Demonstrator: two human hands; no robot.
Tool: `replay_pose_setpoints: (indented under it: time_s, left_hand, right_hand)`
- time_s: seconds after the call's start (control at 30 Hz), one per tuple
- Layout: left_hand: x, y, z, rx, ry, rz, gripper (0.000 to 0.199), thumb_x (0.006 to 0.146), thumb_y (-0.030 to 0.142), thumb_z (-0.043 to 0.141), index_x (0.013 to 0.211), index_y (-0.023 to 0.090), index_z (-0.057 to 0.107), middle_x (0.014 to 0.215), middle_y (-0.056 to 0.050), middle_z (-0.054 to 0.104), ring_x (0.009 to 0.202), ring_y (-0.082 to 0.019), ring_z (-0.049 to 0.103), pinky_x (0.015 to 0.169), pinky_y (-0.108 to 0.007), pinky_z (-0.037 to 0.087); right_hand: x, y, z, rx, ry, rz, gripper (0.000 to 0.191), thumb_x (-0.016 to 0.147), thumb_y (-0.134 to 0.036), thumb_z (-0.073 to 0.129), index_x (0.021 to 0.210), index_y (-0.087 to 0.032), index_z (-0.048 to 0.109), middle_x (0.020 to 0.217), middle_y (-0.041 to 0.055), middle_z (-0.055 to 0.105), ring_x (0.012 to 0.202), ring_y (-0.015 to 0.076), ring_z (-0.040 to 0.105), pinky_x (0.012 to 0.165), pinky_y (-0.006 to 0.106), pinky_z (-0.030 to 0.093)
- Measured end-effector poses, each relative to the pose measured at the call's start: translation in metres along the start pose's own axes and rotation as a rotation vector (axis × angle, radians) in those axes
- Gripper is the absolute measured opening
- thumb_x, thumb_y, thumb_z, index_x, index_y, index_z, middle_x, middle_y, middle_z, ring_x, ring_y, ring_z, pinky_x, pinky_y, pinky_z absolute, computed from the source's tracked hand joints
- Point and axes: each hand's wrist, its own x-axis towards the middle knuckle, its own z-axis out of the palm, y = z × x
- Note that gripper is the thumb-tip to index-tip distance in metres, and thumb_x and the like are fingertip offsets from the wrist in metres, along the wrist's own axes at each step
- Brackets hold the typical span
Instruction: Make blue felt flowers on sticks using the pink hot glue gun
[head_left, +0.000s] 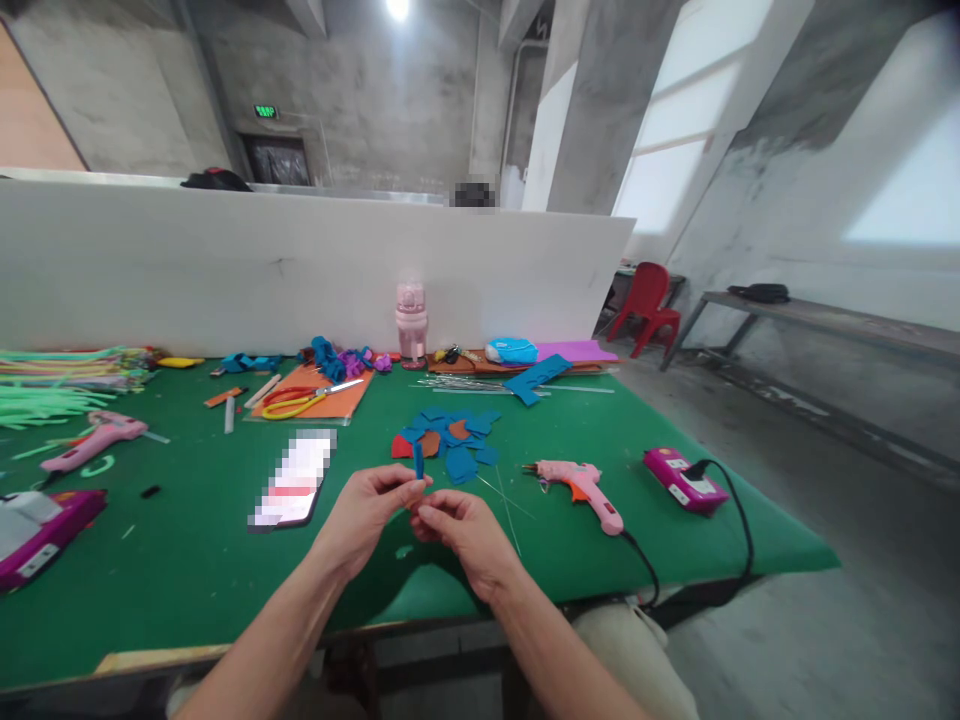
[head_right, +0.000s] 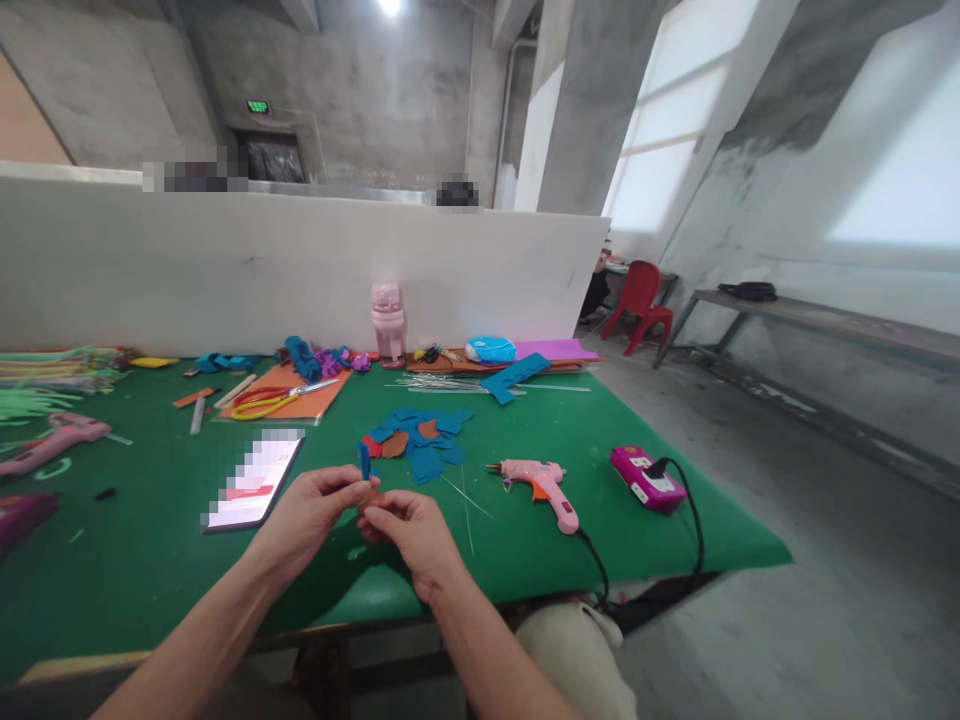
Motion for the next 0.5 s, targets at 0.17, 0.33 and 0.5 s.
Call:
replay_pose_setpoints:
  time_s: [0.17, 0.33, 0.5]
  left_hand:
    - [-0.0009, -0.0011, 0.0023, -0.029, 0.025, 0.022, 0.020, 0.062, 0.033, 0.067, 0.057, 0.014, 0.060, 0.056, 0.000, 0.054, 0.056, -0.011, 0.046, 0.053, -0.021, 0.037]
    - [0.0002, -0.0031, -0.0019, -0.049, -0.010, -0.031, 0.018, 0.061, 0.031, 0.068, 0.071, 0.015, 0.066, 0.064, -0.001, 0.061, 0.062, -0.012, 0.052, 0.060, -0.023, 0.040]
    - [0.0020, -0.0047, -0.0069, 0.009, 0.021, -0.058, 0.030, 0.056, 0.027, 0.072, 0.083, 0.015, 0.066, 0.072, -0.002, 0.064, 0.067, -0.013, 0.055, 0.067, -0.025, 0.042]
  right_hand:
    - [-0.0002, 0.0003, 0.0003, 0.041, -0.031, 0.032, 0.025, 0.060, -0.031, 0.072, 0.073, -0.011, 0.064, 0.068, 0.0032, 0.064, 0.060, 0.0092, 0.057, 0.062, 0.022, 0.044]
    - [0.0001, -0.0019, 0.0008, 0.079, -0.011, 0.049, 0.028, 0.058, -0.034, 0.074, 0.072, -0.011, 0.065, 0.065, 0.0030, 0.064, 0.058, 0.0086, 0.056, 0.061, 0.022, 0.043]
    - [0.0003, -0.0017, -0.0004, 0.056, 0.037, 0.015, 0.026, 0.060, -0.033, 0.072, 0.074, -0.012, 0.066, 0.068, 0.0035, 0.065, 0.059, 0.0086, 0.056, 0.061, 0.022, 0.044]
